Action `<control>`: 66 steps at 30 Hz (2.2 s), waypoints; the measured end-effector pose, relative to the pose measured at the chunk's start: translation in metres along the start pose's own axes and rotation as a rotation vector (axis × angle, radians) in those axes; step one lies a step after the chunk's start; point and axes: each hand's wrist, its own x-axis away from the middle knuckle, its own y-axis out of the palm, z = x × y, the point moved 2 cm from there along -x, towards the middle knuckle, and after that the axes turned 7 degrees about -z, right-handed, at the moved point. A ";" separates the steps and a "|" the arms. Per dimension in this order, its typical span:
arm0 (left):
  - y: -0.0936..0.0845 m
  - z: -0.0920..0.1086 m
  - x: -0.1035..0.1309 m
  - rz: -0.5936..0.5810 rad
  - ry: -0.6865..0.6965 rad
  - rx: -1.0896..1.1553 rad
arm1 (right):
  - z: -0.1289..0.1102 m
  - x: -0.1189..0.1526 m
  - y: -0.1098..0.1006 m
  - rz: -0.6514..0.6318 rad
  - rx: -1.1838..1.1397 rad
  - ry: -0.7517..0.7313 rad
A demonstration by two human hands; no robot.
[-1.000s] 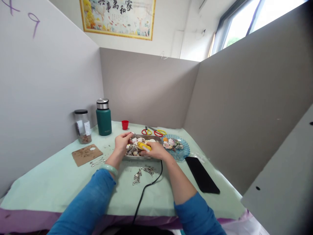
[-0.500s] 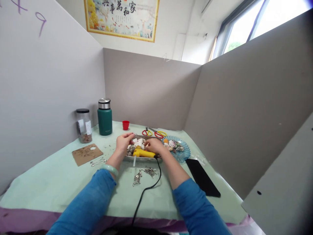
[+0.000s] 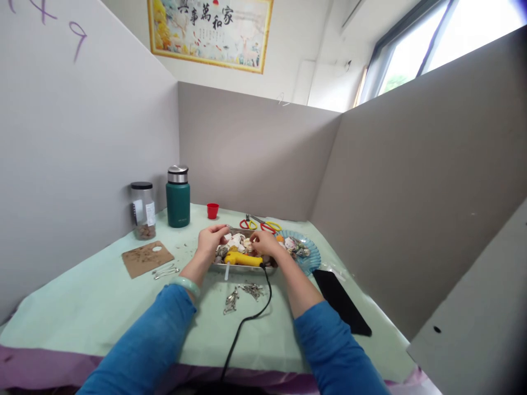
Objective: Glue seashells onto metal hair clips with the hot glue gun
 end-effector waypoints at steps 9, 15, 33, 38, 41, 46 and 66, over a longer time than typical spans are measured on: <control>-0.002 -0.007 -0.006 -0.032 0.007 0.007 | -0.004 0.004 -0.011 0.087 0.088 0.099; -0.002 -0.006 -0.004 -0.022 0.002 -0.004 | -0.028 -0.014 0.000 -0.099 0.127 -0.104; 0.004 -0.004 0.000 -0.106 0.049 0.004 | -0.042 0.025 -0.010 0.204 -1.154 -0.302; 0.007 -0.005 0.002 -0.147 0.073 0.044 | -0.056 0.026 -0.001 0.273 -1.326 -0.308; 0.009 -0.004 0.003 -0.156 0.089 0.021 | -0.058 0.026 0.000 0.285 -1.352 -0.304; 0.013 -0.002 0.006 -0.173 0.096 -0.009 | -0.058 0.030 -0.003 0.286 -1.343 -0.280; 0.015 -0.001 0.009 -0.239 0.087 0.014 | -0.050 0.027 0.003 0.396 -1.256 -0.269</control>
